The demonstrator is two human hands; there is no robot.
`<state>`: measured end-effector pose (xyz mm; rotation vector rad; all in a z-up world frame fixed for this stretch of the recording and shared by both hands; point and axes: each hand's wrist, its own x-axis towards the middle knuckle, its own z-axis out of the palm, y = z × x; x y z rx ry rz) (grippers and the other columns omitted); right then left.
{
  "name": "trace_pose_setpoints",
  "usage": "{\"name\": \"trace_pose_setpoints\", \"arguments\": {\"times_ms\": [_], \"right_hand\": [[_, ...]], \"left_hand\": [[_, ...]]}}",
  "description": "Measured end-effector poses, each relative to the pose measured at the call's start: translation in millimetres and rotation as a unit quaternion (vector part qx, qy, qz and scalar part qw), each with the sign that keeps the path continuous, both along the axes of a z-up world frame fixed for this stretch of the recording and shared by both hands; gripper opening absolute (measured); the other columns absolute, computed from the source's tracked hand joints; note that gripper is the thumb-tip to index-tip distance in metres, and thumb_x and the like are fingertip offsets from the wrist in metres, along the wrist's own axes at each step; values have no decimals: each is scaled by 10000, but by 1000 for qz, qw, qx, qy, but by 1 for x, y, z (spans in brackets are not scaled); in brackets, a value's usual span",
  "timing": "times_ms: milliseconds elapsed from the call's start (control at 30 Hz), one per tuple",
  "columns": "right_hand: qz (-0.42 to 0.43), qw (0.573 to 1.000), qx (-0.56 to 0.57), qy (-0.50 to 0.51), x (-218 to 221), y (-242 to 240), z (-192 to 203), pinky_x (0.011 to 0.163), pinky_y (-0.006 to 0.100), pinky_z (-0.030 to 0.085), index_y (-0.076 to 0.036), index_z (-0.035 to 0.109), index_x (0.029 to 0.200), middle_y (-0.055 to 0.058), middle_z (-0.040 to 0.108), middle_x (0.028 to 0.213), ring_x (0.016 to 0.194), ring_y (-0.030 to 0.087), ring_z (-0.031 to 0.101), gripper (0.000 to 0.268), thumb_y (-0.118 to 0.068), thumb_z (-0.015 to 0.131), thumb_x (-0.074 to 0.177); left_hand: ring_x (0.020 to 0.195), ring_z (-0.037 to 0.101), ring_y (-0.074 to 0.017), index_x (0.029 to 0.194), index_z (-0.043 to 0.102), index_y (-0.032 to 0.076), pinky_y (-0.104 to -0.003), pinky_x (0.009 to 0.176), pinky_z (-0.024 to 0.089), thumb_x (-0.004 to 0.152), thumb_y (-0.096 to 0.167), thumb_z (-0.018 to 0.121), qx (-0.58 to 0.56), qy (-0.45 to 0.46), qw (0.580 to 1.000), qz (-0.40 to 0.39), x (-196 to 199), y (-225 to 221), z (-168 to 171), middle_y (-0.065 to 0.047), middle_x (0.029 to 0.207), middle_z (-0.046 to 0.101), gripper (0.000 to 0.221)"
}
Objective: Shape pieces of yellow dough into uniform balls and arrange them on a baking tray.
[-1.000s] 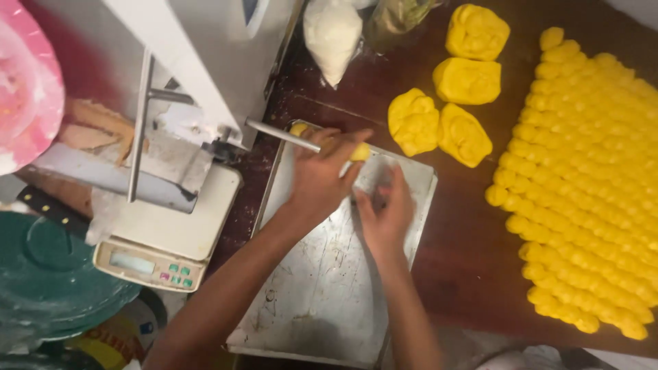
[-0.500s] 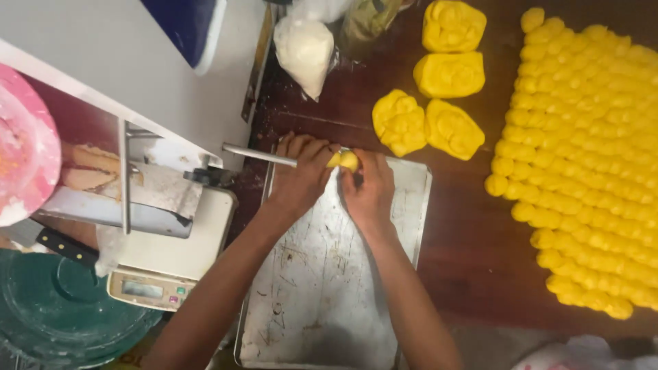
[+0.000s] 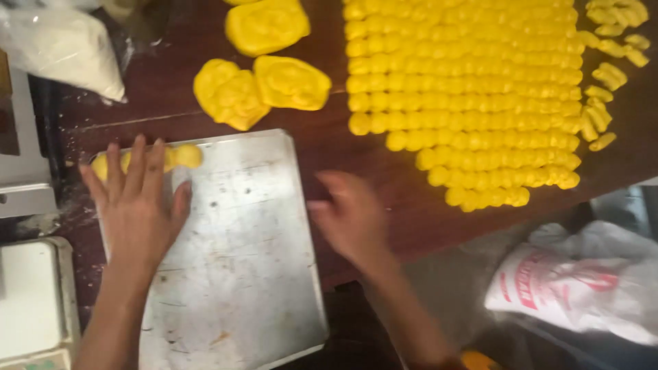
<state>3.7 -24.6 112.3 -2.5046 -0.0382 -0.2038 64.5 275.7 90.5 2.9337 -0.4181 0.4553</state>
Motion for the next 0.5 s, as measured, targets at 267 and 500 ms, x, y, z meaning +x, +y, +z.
{"name": "trace_pose_setpoints", "arguments": {"times_ms": [267, 500], "right_hand": [[-108, 973, -147, -145, -43, -237, -74, 851, 497, 516, -19, 664, 1169, 204, 659, 1088, 1001, 425, 642, 341, -145, 759, 866], [-100, 950, 256, -148, -139, -258, -13, 700, 304, 558, -31, 608, 1067, 103, 599, 1113, 937, 209, 632, 159, -107, 682, 949]], "left_hand": [[1285, 576, -383, 1328, 642, 15, -479, 1115, 438, 849, 34, 680, -256, 30, 945, -202, -49, -280, -9, -179, 1348, 642, 481], [1191, 583, -372, 1299, 655, 41, -449, 1047, 469, 858, 36, 615, -221, 2, 951, -216, -28, -415, -76, -142, 1304, 657, 443]]}}
